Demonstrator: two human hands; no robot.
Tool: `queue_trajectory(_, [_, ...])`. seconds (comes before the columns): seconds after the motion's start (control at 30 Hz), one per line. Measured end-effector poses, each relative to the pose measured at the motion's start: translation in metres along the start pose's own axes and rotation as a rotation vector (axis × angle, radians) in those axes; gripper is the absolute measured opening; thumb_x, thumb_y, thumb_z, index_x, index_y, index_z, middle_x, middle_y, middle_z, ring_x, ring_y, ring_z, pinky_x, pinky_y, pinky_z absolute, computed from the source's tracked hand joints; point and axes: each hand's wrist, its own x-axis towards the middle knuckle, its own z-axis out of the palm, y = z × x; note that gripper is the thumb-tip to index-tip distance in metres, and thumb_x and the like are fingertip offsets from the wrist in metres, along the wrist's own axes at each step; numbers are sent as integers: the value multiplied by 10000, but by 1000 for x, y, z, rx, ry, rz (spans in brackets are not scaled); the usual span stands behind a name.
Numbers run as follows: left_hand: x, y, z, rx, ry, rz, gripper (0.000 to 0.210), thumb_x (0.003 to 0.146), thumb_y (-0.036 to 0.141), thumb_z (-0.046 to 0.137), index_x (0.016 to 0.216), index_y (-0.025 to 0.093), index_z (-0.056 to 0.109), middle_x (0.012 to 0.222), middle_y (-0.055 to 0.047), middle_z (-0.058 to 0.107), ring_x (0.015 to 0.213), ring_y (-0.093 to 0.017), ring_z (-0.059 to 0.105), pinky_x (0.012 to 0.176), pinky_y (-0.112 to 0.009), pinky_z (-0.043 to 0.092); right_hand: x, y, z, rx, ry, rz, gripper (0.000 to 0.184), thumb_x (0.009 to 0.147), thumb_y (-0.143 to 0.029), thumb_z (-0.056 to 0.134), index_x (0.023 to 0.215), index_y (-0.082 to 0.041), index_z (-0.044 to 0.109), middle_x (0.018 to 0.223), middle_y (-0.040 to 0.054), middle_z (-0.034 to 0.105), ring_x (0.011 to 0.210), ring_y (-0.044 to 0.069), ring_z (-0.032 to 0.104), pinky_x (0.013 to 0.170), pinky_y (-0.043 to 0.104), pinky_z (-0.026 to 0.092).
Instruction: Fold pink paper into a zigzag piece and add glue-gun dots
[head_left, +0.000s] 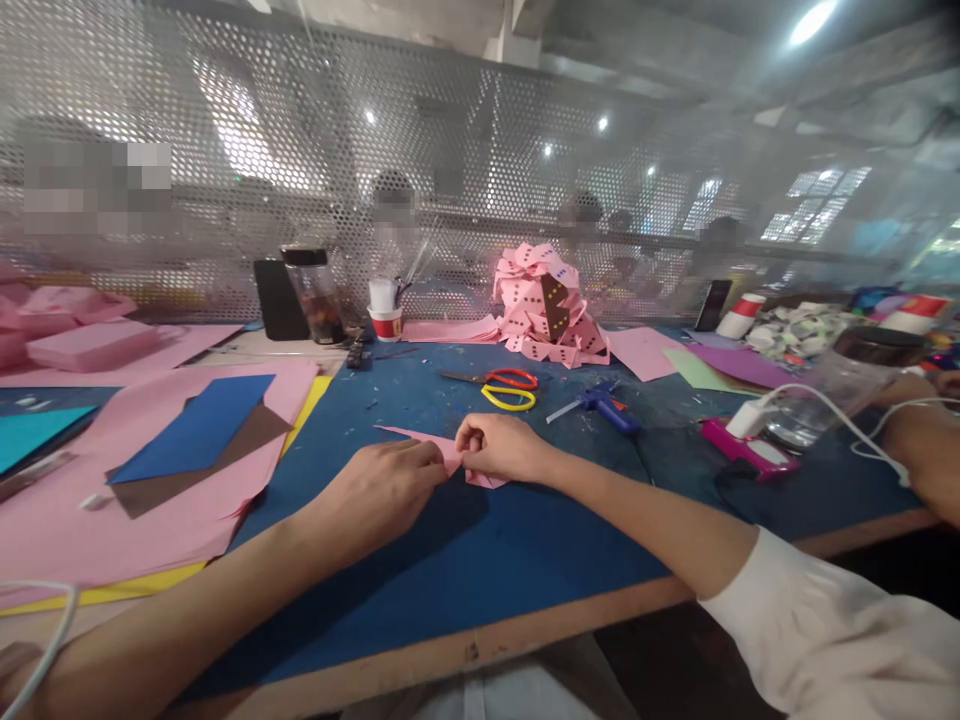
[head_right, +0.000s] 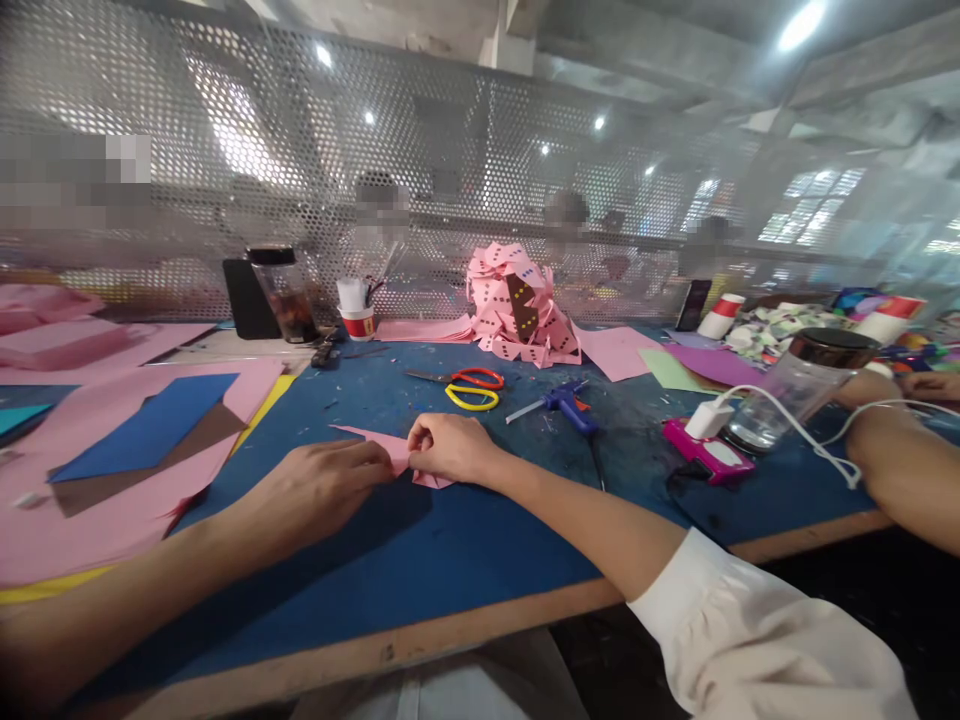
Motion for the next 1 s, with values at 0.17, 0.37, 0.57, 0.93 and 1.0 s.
queue_trajectory(0.17, [1, 1, -2, 12, -1, 1, 268, 903, 76, 417, 949, 198, 651, 833, -33, 656, 795, -151, 637, 735, -246, 488, -1, 0, -1, 3, -9, 2, 139, 707, -224, 649, 846, -237, 662, 784, -50, 699, 730, 121, 601, 592, 209, 330])
queue_trajectory(0.37, [1, 2, -1, 7, -25, -17, 311, 895, 82, 415, 1052, 226, 641, 938, -37, 672, 877, -193, 654, 751, -302, 493, 0, 2, 1, -5, -5, -18, 119, 724, -239, 659, 843, -229, 664, 782, -46, 698, 714, 116, 602, 588, 208, 333])
queue_trajectory(0.57, [3, 1, -3, -49, -20, -44, 344, 862, 55, 430, 1050, 239, 651, 987, -31, 661, 911, -191, 644, 776, -302, 492, 0, 2, 1, -6, 3, -31, 111, 733, -252, 667, 842, -234, 664, 786, -47, 702, 712, 116, 605, 583, 207, 331])
queue_trajectory(0.93, [3, 0, -8, -83, -97, -76, 335, 877, 73, 431, 1007, 252, 682, 993, -18, 681, 894, -193, 661, 762, -307, 475, -2, 1, -2, 0, -17, -16, 117, 730, -251, 670, 846, -235, 666, 793, -43, 707, 725, 119, 613, 588, 207, 335])
queue_trajectory(1.0, [2, -1, -8, -82, -90, -79, 334, 880, 74, 426, 999, 250, 684, 995, -19, 682, 892, -191, 662, 764, -306, 477, -2, 1, -2, 1, -15, -17, 112, 733, -251, 670, 844, -233, 665, 797, -43, 708, 726, 118, 613, 591, 207, 336])
